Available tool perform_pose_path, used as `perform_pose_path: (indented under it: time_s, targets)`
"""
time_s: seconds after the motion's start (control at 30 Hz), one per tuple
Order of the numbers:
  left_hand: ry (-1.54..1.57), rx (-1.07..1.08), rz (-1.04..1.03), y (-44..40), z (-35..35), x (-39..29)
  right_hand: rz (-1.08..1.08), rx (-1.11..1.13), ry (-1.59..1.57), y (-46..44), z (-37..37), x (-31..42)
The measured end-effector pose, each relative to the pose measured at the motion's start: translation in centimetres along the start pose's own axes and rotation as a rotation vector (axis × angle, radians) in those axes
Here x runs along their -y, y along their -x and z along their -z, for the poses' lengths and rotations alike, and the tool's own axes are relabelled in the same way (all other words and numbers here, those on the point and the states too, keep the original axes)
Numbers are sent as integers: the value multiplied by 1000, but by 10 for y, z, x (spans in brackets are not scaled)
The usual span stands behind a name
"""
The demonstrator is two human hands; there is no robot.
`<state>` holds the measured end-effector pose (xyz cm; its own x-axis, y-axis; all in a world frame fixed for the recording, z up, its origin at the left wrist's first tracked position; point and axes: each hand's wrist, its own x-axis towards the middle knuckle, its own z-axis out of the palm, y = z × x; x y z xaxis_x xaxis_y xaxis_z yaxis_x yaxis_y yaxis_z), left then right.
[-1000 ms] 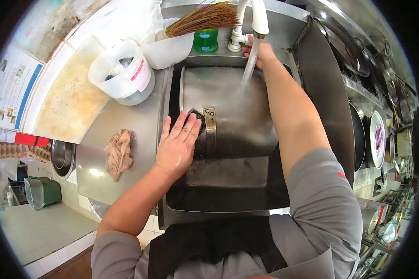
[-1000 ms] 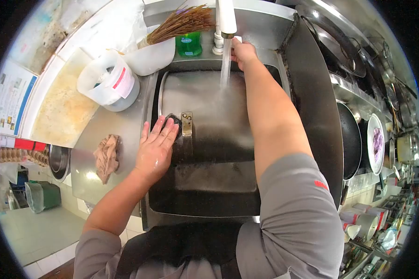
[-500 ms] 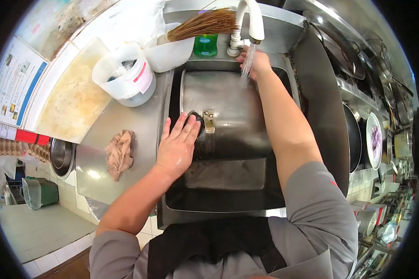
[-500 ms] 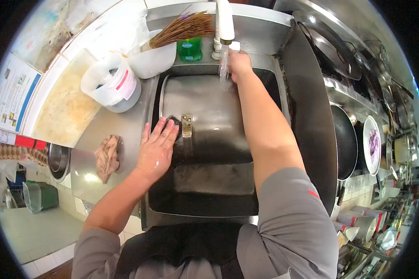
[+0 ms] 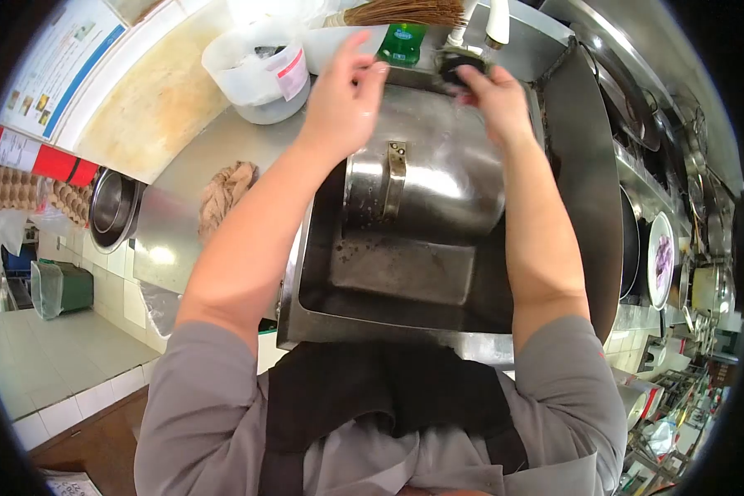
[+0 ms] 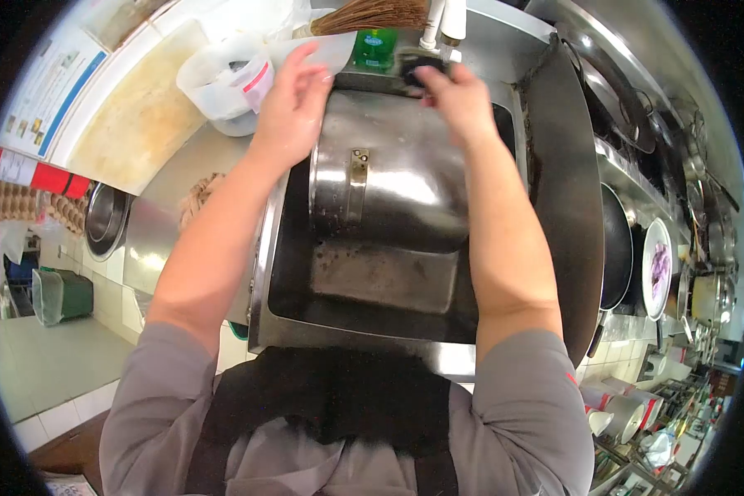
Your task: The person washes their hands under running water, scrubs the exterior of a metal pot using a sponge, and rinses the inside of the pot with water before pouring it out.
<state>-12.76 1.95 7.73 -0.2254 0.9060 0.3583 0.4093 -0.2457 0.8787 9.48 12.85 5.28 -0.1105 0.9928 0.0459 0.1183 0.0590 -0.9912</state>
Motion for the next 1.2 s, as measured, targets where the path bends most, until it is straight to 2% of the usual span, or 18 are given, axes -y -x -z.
perform_pose_path:
  time_s: [0.07,0.1,0.13,0.17,0.2,0.27,0.33,0.43,0.53,0.57,0.67,0.73,0.77,0.87,0.93,1.07,1.13,1.2]
  targets:
    - [51,-107,253,22,10,44,49,-167,225,-33,31,-39]
    - [19,-111,324,45,7,61,82,-164,743,-25,29,-37]
    - [-10,-118,390,71,4,74,43,20,1136,-10,10,-32]
    - [-1,-41,492,93,1,81,132,168,1105,10,-6,-41]
    - [9,41,598,112,-3,85,471,179,1046,19,-21,-65]
    - [-106,241,576,130,-11,91,586,292,960,33,-51,-57]
    - [-149,232,508,130,-16,98,629,503,1115,80,-85,-26]
    - [-134,202,462,129,-16,98,852,451,1300,100,-88,-29]
    - [-171,71,559,148,-23,84,258,386,1256,49,-99,-9]
    - [-166,110,585,149,-19,79,341,404,1223,53,-100,-9]
    - [-186,69,404,137,-20,82,651,406,1167,58,-108,-30]
    - [-90,6,228,115,-26,82,479,419,1198,70,-104,-9]
    - [-45,-25,151,103,-28,82,500,437,1351,84,-104,-2]
    - [-5,-61,309,54,-28,80,602,496,1780,135,-108,17]
    - [4,-80,325,41,-34,77,875,339,1534,163,-97,-12]
    - [133,-139,352,54,-43,77,716,173,1519,111,-93,-10]
    - [-27,-123,247,74,-47,74,554,115,1553,83,-98,0]
    - [-2,-2,359,78,-48,71,653,128,1568,103,-99,-7]
